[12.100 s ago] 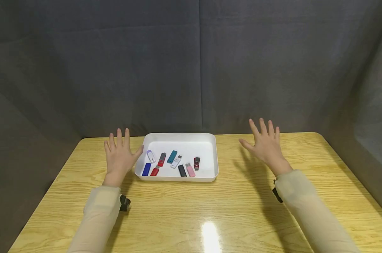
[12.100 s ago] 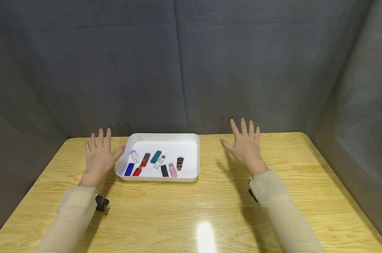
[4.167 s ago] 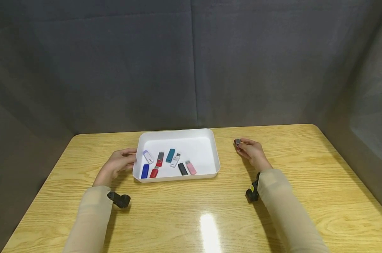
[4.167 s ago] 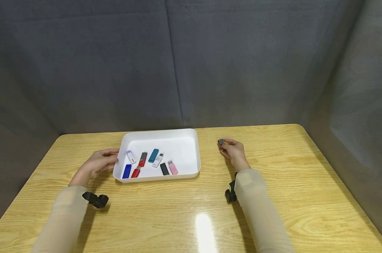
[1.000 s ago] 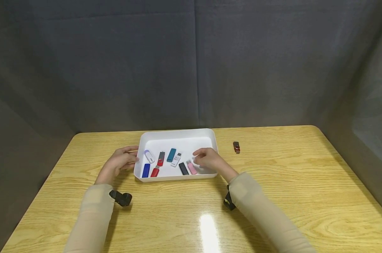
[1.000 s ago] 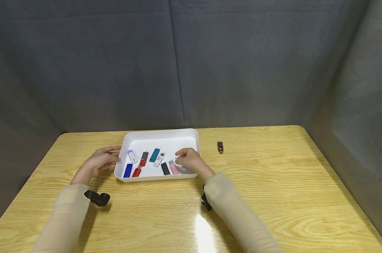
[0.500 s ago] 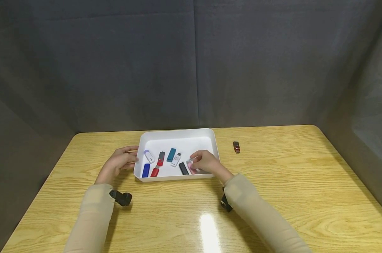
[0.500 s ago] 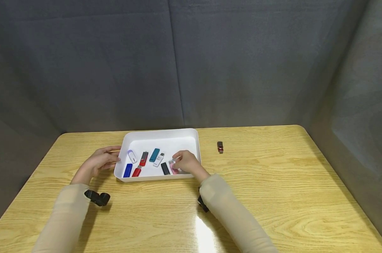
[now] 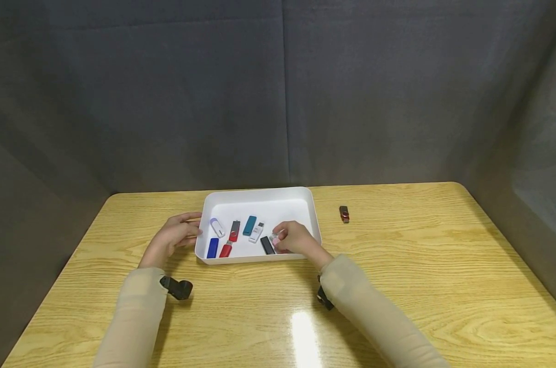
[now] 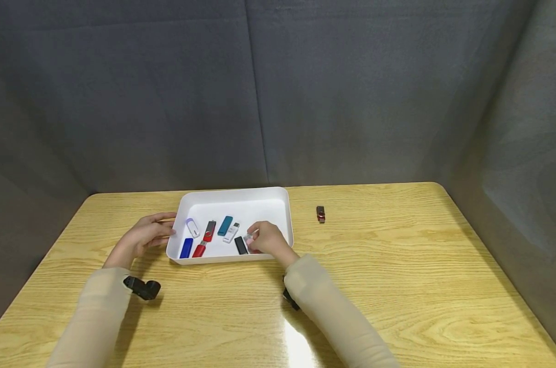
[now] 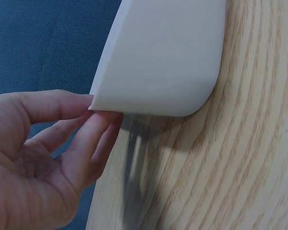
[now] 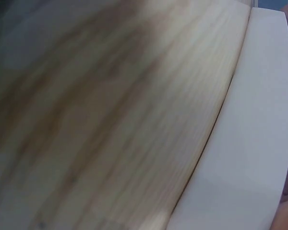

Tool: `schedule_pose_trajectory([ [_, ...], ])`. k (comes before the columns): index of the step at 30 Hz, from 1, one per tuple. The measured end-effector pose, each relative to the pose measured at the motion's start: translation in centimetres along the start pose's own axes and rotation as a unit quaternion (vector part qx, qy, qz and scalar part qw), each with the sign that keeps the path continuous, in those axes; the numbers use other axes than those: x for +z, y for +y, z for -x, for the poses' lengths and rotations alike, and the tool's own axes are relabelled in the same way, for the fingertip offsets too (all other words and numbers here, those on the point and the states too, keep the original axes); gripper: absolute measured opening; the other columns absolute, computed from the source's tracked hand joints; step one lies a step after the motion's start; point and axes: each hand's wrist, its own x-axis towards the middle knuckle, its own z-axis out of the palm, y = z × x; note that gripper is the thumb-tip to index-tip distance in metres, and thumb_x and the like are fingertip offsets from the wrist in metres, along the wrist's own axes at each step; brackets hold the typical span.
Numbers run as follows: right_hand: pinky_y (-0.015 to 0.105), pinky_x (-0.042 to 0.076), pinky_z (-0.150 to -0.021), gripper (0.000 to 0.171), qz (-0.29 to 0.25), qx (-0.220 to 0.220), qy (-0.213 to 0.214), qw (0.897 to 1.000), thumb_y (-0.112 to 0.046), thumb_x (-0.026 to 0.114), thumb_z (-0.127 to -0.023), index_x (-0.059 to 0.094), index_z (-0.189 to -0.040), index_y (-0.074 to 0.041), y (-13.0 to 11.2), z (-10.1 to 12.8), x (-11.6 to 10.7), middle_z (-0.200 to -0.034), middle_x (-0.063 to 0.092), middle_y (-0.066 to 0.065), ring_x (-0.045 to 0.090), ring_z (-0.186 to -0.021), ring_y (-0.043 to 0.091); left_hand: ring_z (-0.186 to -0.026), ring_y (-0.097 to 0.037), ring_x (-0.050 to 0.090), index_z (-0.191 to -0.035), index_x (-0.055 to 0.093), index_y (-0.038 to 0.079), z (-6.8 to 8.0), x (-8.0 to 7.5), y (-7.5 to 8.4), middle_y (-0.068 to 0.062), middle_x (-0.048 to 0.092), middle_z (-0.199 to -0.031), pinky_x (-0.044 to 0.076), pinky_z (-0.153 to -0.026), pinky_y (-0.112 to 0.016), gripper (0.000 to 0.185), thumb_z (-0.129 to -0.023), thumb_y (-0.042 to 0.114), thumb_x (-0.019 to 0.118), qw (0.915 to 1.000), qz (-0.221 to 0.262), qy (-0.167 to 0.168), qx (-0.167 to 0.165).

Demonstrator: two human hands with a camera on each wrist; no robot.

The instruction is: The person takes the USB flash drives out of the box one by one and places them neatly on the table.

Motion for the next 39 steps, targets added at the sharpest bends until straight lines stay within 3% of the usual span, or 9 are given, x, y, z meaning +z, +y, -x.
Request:
schedule_pose_trajectory([
  [9,0.015,0.046,-0.057,0.033,0.025,0.008,0.002,1.0,0.001,0.069,-0.08,0.064,-0.113,-0.002,-0.2,0.2,0.1,-0.079,0.053,0.001,0.051,-0.063,0.008,-0.12,-0.026,0.056,-0.148,0.03,0.002,0.1,0.1,0.0,-0.025,0.039,-0.148,0.054,-0.076,-0.016,0.064,-0.09,0.004,0.054,1.0,-0.002,0.0,-0.002],
  [17,0.017,0.038,-0.057,0.02,0.068,-0.003,0.01,0.998,-0.004,0.071,-0.079,0.069,-0.098,-0.002,-0.1,0.5,0.1,-0.072,0.053,-0.001,0.048,-0.065,0.009,-0.121,-0.026,0.056,-0.148,0.03,0.002,0.0,-0.1,-0.2,-0.025,0.039,-0.148,0.054,-0.078,-0.017,0.063,-0.09,0.004,0.053,1.0,-0.006,0.0,-0.003],
  [21,0.017,0.038,-0.056,0.019,0.06,-0.003,0.008,0.998,-0.005,0.072,-0.078,0.068,-0.097,-0.003,0.0,0.4,0.0,-0.072,0.056,0.0,0.05,-0.064,0.01,-0.123,-0.028,0.055,-0.148,0.03,0.001,0.0,-0.1,-0.3,-0.025,0.039,-0.148,0.055,-0.079,-0.017,0.062,-0.09,0.004,0.053,1.0,-0.004,0.001,-0.004],
  [26,0.017,0.042,-0.056,0.022,0.027,0.006,0.013,1.0,-0.005,0.073,-0.078,0.068,-0.099,-0.003,0.3,0.2,-0.2,-0.082,0.062,0.005,0.052,-0.068,0.011,-0.126,-0.031,0.053,-0.148,0.03,0.001,0.0,0.0,-0.2,-0.025,0.039,-0.148,0.055,-0.081,-0.018,0.062,-0.09,0.004,0.053,1.0,-0.003,-0.001,-0.004],
  [32,0.016,0.047,-0.058,0.027,-0.049,0.004,0.009,0.999,-0.003,0.069,-0.081,0.066,-0.107,0.001,0.7,-0.3,-0.8,-0.087,0.067,0.011,0.057,-0.064,0.008,-0.106,-0.015,0.06,-0.148,0.031,0.003,0.0,-0.1,0.0,-0.024,0.04,-0.148,0.053,-0.073,-0.015,0.062,-0.09,0.003,0.053,1.0,-0.004,-0.001,-0.008],
  [39,0.02,0.056,-0.069,0.035,-0.146,0.003,-0.001,0.989,-0.003,0.065,-0.085,0.06,-0.118,0.004,0.5,-0.4,-2.3,-0.095,0.067,0.013,0.062,-0.068,0.007,-0.109,-0.016,0.059,-0.148,0.03,0.002,0.0,-0.1,0.1,-0.024,0.039,-0.148,0.053,-0.073,-0.014,0.063,-0.09,0.004,0.053,0.9999,-0.008,-0.002,-0.006],
])
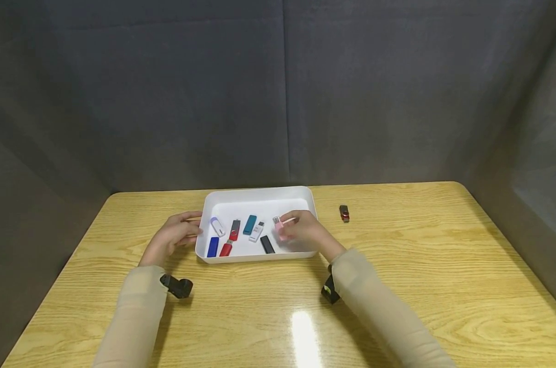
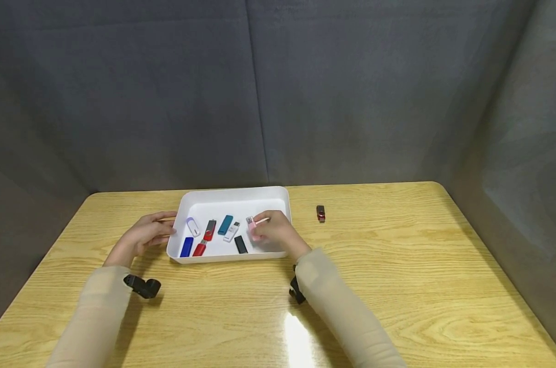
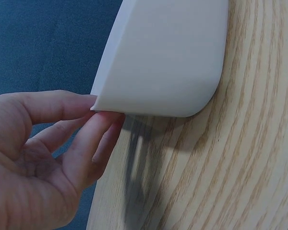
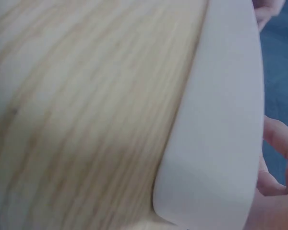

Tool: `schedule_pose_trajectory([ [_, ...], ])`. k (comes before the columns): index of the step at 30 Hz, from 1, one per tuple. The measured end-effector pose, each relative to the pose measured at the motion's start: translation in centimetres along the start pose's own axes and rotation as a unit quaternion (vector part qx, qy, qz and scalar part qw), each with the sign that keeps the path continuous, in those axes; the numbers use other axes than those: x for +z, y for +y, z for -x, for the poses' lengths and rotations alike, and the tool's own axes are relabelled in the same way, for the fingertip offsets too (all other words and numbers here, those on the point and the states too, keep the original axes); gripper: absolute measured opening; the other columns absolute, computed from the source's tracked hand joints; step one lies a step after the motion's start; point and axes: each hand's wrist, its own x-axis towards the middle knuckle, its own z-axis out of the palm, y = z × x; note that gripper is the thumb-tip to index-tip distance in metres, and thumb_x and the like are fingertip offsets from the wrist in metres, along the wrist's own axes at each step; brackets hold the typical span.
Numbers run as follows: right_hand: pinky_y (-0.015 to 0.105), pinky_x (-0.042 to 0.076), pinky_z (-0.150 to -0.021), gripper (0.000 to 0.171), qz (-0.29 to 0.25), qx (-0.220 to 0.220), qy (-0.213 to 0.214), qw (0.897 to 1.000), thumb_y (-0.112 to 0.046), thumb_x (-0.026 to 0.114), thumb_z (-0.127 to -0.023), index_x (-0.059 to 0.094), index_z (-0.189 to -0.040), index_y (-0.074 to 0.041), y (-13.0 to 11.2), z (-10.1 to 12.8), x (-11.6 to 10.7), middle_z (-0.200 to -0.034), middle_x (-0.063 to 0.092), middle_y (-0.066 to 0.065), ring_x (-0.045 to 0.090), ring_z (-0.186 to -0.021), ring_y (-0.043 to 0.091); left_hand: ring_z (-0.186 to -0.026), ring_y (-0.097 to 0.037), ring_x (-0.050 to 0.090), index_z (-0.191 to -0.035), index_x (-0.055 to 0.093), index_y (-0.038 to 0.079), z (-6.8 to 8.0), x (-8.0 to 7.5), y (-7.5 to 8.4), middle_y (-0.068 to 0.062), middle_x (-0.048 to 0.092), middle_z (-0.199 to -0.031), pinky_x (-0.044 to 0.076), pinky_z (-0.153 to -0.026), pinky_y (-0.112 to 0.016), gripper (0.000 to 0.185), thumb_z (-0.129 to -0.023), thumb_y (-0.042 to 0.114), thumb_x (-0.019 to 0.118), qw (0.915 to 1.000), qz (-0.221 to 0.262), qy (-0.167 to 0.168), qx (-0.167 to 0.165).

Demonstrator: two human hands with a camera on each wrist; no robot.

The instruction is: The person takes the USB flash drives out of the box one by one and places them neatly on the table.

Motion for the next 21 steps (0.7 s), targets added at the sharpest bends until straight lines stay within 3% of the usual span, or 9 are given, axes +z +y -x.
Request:
schedule_pose_trajectory([
  [9,0.022,0.055,-0.075,0.037,-0.025,-0.028,0.009,0.999,-0.003,0.064,-0.083,0.06,-0.12,0.003,-0.4,0.2,-1.3,-0.099,0.067,0.011,0.059,-0.071,0.005,-0.102,-0.011,0.06,-0.149,0.029,0.003,0.1,-0.1,0.0,-0.024,0.039,-0.148,0.053,-0.071,-0.014,0.063,-0.091,0.004,0.053,1.0,-0.001,0.001,-0.002],
  [15,0.03,0.056,-0.084,0.035,-0.034,-0.027,0.017,0.999,-0.004,0.064,-0.087,0.059,-0.121,0.002,-0.8,0.5,-1.7,-0.096,0.065,0.007,0.059,-0.076,0.006,-0.104,-0.013,0.06,-0.149,0.03,0.003,0.2,-0.1,0.0,-0.024,0.04,-0.148,0.053,-0.072,-0.014,0.063,-0.09,0.003,0.053,1.0,-0.002,0.002,0.0],
  [21,0.038,0.053,-0.092,0.036,-0.023,-0.021,0.036,0.999,-0.005,0.066,-0.087,0.059,-0.122,-0.001,-1.0,0.7,-2.1,-0.107,0.065,0.013,0.061,-0.082,0.01,-0.107,-0.015,0.06,-0.149,0.03,0.003,0.1,0.0,0.0,-0.024,0.039,-0.148,0.053,-0.073,-0.014,0.063,-0.09,0.004,0.053,1.0,-0.001,0.002,-0.001],
])
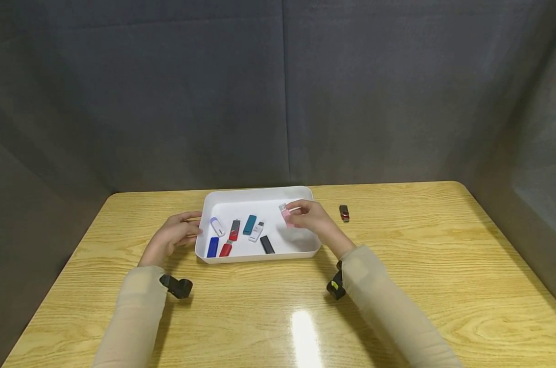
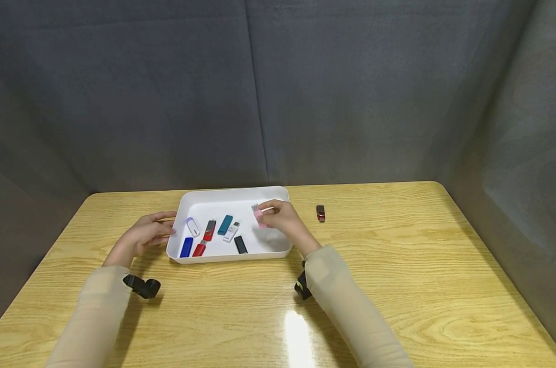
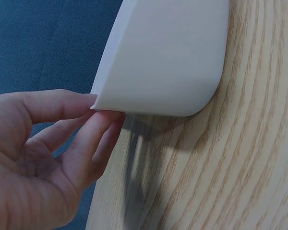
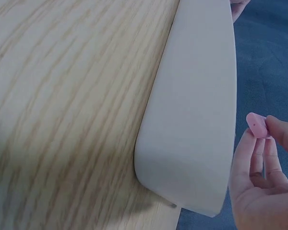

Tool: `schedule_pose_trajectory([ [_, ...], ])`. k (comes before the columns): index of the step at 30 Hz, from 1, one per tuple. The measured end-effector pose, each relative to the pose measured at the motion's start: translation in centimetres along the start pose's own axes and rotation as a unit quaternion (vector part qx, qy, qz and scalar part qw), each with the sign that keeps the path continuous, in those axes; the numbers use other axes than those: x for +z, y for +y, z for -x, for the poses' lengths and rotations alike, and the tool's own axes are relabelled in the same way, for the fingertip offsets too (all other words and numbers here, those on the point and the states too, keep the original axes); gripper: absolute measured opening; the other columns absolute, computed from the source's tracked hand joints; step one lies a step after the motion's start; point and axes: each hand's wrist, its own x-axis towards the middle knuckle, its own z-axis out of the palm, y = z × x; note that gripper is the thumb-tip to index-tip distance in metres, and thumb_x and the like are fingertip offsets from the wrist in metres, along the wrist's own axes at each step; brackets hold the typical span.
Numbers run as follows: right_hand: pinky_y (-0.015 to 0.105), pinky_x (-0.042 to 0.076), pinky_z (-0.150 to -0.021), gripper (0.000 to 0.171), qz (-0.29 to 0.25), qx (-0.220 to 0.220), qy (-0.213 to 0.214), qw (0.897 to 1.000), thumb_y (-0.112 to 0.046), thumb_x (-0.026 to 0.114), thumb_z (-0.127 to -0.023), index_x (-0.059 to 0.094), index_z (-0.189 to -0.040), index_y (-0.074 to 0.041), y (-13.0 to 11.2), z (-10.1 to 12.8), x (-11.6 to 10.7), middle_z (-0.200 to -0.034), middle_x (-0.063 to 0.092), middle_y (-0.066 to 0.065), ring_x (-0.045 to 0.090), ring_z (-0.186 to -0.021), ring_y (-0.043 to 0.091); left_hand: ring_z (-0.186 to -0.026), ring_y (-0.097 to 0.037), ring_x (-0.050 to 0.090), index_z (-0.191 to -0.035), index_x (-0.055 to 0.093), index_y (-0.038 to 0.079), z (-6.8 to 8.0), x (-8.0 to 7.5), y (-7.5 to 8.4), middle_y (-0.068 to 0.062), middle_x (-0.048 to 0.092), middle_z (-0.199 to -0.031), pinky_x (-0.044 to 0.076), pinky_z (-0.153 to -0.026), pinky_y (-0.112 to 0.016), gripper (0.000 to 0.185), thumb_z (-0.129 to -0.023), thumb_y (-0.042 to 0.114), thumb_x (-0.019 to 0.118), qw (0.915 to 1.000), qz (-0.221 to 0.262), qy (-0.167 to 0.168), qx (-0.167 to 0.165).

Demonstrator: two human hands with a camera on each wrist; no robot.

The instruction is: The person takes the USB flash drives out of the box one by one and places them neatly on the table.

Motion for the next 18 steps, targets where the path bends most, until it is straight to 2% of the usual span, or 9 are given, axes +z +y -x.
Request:
schedule_pose_trajectory([
  [4,0.037,0.053,-0.092,0.036,0.004,-0.011,0.011,1.0,-0.007,0.065,-0.088,0.059,-0.122,-0.001,0.0,0.1,-0.5,-0.11,0.065,0.015,0.061,-0.083,0.01,-0.109,-0.016,0.059,-0.149,0.03,0.003,-0.1,0.0,0.0,-0.023,0.04,-0.148,0.053,-0.073,-0.014,0.063,-0.09,0.004,0.053,1.0,0.0,0.0,-0.003],
  [10,0.039,0.054,-0.094,0.038,-0.043,-0.041,0.022,0.998,-0.003,0.062,-0.088,0.056,-0.125,0.003,0.3,0.0,-1.4,-0.107,0.061,0.012,0.06,-0.081,0.008,-0.106,-0.014,0.06,-0.149,0.03,0.004,-0.2,0.1,0.0,-0.024,0.04,-0.148,0.053,-0.073,-0.014,0.062,-0.091,0.005,0.053,1.0,-0.001,0.001,-0.003],
  [13,0.039,0.054,-0.094,0.039,-0.055,-0.043,0.033,0.997,-0.003,0.06,-0.088,0.055,-0.127,0.002,0.4,0.0,-1.9,-0.106,0.059,0.009,0.059,-0.083,0.008,-0.106,-0.014,0.06,-0.149,0.03,0.004,-0.2,0.1,0.0,-0.024,0.04,-0.148,0.053,-0.073,-0.014,0.062,-0.091,0.005,0.053,1.0,0.0,0.002,-0.004],
  [18,0.027,0.055,-0.087,0.04,-0.063,-0.047,0.046,0.996,-0.005,0.059,-0.089,0.054,-0.129,0.002,0.4,0.0,-3.1,-0.104,0.058,0.005,0.059,-0.083,0.005,-0.107,-0.015,0.06,-0.149,0.03,0.004,-0.1,0.1,0.0,-0.024,0.041,-0.147,0.053,-0.074,-0.014,0.062,-0.091,0.005,0.053,1.0,-0.003,0.004,-0.004],
])
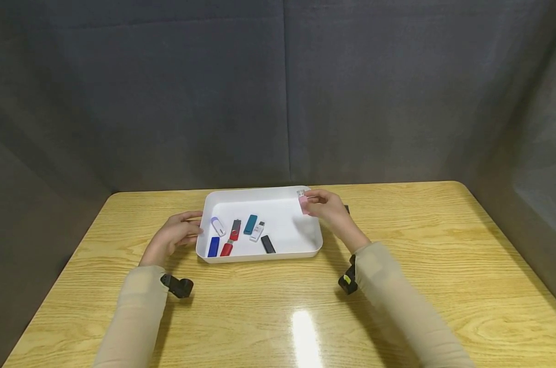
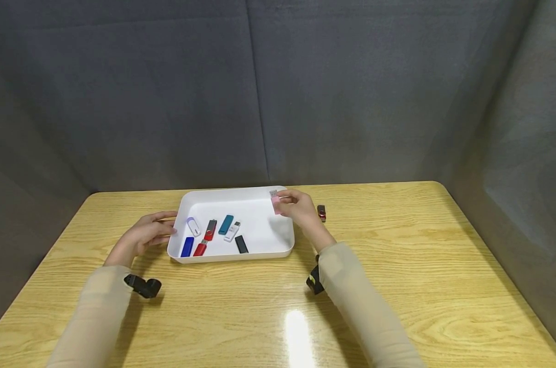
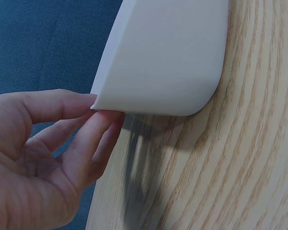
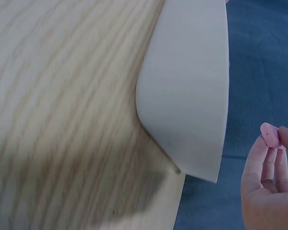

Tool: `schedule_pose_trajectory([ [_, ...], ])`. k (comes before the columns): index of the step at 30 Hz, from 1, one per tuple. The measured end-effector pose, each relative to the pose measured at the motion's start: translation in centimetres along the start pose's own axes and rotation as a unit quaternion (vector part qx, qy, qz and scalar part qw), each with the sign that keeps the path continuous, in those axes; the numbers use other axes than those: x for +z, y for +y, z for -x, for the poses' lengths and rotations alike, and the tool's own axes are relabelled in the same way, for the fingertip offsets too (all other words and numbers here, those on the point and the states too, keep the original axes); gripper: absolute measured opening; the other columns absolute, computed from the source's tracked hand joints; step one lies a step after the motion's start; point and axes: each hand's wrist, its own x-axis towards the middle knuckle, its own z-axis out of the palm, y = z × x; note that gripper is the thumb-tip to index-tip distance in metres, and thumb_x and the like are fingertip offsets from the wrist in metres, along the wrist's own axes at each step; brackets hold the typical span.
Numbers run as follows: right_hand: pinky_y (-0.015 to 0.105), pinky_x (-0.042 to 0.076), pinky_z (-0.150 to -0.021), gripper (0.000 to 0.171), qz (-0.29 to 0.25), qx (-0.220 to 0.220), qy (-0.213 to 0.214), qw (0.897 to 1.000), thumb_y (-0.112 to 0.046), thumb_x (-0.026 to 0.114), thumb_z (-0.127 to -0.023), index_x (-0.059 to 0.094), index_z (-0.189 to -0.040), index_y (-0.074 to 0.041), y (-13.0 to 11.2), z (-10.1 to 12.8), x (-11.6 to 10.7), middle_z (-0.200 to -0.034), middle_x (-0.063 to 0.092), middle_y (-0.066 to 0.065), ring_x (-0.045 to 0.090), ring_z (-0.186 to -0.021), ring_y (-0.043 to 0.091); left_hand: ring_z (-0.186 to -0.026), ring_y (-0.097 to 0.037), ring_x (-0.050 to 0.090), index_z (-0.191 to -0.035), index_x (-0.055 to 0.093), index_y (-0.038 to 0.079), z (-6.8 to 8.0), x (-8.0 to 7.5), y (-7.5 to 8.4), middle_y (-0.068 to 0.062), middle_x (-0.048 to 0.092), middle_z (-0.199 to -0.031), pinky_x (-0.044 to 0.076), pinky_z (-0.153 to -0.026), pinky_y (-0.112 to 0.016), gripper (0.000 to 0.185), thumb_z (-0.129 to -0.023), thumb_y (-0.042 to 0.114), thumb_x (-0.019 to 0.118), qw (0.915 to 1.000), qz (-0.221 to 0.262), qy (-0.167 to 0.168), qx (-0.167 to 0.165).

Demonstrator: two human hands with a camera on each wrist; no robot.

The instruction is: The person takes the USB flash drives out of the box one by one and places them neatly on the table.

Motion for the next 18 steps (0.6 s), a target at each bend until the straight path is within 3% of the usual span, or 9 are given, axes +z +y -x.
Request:
schedule_pose_trajectory([
  [4,0.017,0.054,-0.079,0.041,-0.021,-0.004,0.011,1.0,-0.002,0.057,-0.09,0.052,-0.13,0.006,0.0,-0.2,-1.0,-0.102,0.059,0.004,0.059,-0.081,0.002,-0.11,-0.018,0.059,-0.149,0.03,0.003,0.0,0.0,0.0,-0.024,0.04,-0.147,0.053,-0.076,-0.015,0.062,-0.091,0.004,0.053,1.0,0.003,-0.003,0.003],
  [11,0.021,0.055,-0.087,0.047,-0.043,0.008,0.041,0.998,-0.008,0.059,-0.092,0.046,-0.135,0.005,0.5,-0.4,-3.3,-0.109,0.057,0.005,0.059,-0.08,-0.002,-0.112,-0.019,0.058,-0.149,0.029,0.003,0.0,0.0,-0.1,-0.025,0.039,-0.148,0.054,-0.078,-0.017,0.063,-0.091,0.003,0.053,1.0,0.004,-0.006,0.006],
  [18,0.009,0.052,-0.072,0.05,-0.107,0.021,0.083,0.99,-0.009,0.059,-0.093,0.042,-0.137,0.007,1.8,-0.5,-6.0,-0.086,0.06,-0.012,0.061,-0.073,-0.005,-0.118,-0.025,0.056,-0.149,0.028,0.003,0.0,0.0,-0.2,-0.025,0.038,-0.148,0.054,-0.077,-0.017,0.063,-0.091,0.004,0.053,0.9999,0.007,-0.009,0.008],
])
